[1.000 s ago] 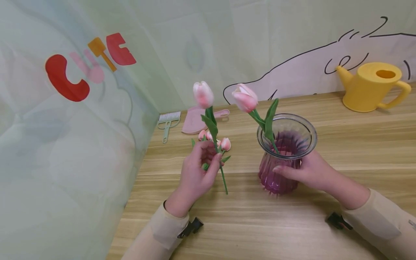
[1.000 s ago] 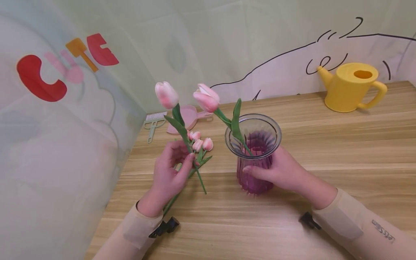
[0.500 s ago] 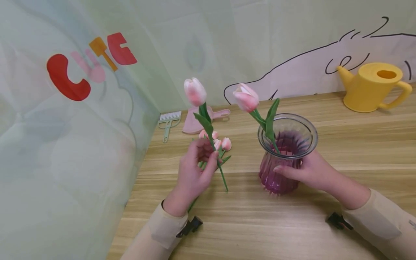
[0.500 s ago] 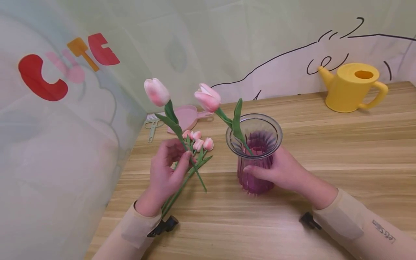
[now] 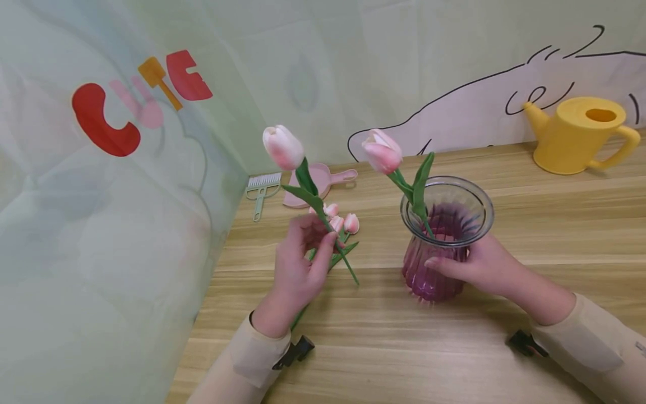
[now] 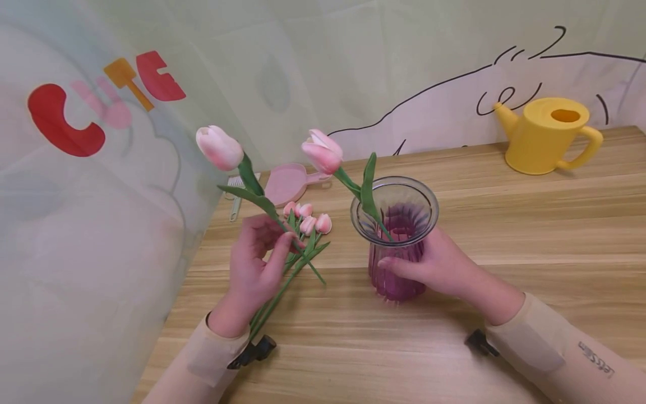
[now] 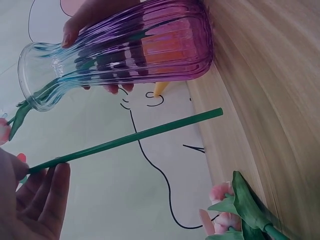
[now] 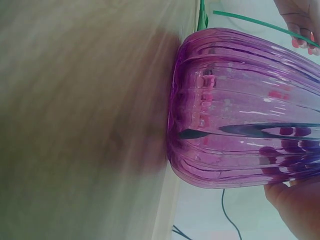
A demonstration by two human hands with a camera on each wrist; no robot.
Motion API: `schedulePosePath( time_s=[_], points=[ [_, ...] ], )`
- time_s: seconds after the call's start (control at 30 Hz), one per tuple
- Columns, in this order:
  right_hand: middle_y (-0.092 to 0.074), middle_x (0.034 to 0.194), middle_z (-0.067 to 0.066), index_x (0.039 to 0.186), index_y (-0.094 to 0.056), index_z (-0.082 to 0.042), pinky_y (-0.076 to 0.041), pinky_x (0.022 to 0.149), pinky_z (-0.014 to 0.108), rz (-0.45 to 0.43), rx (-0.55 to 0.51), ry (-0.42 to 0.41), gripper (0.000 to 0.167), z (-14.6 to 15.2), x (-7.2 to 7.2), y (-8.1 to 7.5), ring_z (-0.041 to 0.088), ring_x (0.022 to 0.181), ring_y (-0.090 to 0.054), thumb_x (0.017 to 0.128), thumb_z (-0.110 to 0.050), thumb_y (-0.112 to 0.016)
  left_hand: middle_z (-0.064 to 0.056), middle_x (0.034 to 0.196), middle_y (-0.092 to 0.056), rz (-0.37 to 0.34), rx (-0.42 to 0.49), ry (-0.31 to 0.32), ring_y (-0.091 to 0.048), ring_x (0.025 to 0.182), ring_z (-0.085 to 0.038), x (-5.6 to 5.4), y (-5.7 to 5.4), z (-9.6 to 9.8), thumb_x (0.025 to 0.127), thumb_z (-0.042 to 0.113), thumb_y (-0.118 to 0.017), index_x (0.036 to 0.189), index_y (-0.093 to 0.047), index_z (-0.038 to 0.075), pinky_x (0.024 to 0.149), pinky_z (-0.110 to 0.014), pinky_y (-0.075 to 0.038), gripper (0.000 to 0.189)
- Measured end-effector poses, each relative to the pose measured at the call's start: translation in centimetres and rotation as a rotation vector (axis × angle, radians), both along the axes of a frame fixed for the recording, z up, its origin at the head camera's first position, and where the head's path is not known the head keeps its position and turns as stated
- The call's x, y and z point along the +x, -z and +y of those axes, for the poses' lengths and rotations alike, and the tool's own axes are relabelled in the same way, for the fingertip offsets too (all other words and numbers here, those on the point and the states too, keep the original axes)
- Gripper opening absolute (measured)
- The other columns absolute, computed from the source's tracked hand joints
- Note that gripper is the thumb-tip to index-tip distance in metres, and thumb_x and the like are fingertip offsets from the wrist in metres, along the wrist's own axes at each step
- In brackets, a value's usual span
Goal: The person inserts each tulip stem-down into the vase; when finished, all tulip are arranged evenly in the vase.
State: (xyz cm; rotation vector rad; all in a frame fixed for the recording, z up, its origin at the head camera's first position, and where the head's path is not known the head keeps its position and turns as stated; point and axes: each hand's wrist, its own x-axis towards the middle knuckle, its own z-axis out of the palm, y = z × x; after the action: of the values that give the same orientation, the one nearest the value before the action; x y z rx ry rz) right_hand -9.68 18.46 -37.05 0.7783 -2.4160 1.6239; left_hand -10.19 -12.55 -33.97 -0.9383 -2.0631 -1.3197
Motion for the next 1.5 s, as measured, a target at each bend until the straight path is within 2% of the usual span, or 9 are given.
schedulePosePath(
  time_s=[0.2, 0.33, 0.67, 1.2, 1.5],
  points=[
    [-0.065, 0.126, 0.016, 0.142, -0.043, -0.001, -0.047, 0.099, 0.01, 0.004, -0.001, 0.003, 0.078, 0.0, 0.01, -0.01, -0.001, 0.116, -0.058, 0.077, 0.0, -0.086, -0.023, 0.092, -0.067, -0.031, 0.065, 0.012, -0.071, 0.07, -0.027, 0.16, -0.13, 0.08, 0.091, -0.016, -0.062, 0.116, -0.048, -0.01, 0.063, -0.024, -0.062, 0.029],
    [-0.065, 0.127, 0.016, 0.143, -0.043, -0.001, -0.047, 0.1, 0.011, 0.005, 0.001, -0.001, 0.078, 0.01, 0.02, -0.05, -0.001, 0.116, -0.058, 0.077, 0.001, -0.085, -0.025, 0.091, -0.067, -0.028, 0.089, 0.016, -0.071, 0.07, -0.028, 0.22, -0.19, 0.06, 0.091, -0.016, -0.063, 0.118, -0.048, -0.012, 0.063, -0.025, -0.062, 0.031],
    [-0.064, 0.128, 0.016, 0.143, -0.041, -0.001, -0.047, 0.1, 0.011, 0.013, -0.002, -0.005, 0.08, 0.03, -0.01, 0.05, -0.001, 0.117, -0.058, 0.077, 0.001, -0.085, -0.023, 0.09, -0.068, -0.015, 0.088, -0.013, -0.071, 0.072, -0.028, 0.26, -0.02, 0.03, 0.089, -0.016, -0.064, 0.117, -0.049, -0.011, 0.061, -0.021, -0.06, 0.033],
    [-0.065, 0.127, 0.015, 0.143, -0.042, -0.002, -0.047, 0.1, 0.011, 0.006, -0.001, 0.0, 0.079, 0.06, -0.01, 0.06, 0.0, 0.116, -0.058, 0.077, 0.001, -0.085, -0.022, 0.092, -0.067, -0.025, 0.114, 0.003, -0.071, 0.071, -0.027, 0.32, -0.32, -0.06, 0.089, -0.013, -0.065, 0.118, -0.046, -0.013, 0.061, -0.023, -0.061, 0.035],
    [-0.065, 0.127, 0.016, 0.143, -0.042, -0.001, -0.047, 0.1, 0.011, 0.002, 0.002, 0.0, 0.079, 0.04, 0.0, 0.09, -0.001, 0.117, -0.058, 0.077, 0.001, -0.086, -0.028, 0.092, -0.065, -0.035, 0.127, 0.011, -0.071, 0.071, -0.029, 0.46, -0.46, -0.08, 0.089, -0.015, -0.065, 0.118, -0.045, -0.014, 0.062, -0.024, -0.062, 0.035]
  ],
)
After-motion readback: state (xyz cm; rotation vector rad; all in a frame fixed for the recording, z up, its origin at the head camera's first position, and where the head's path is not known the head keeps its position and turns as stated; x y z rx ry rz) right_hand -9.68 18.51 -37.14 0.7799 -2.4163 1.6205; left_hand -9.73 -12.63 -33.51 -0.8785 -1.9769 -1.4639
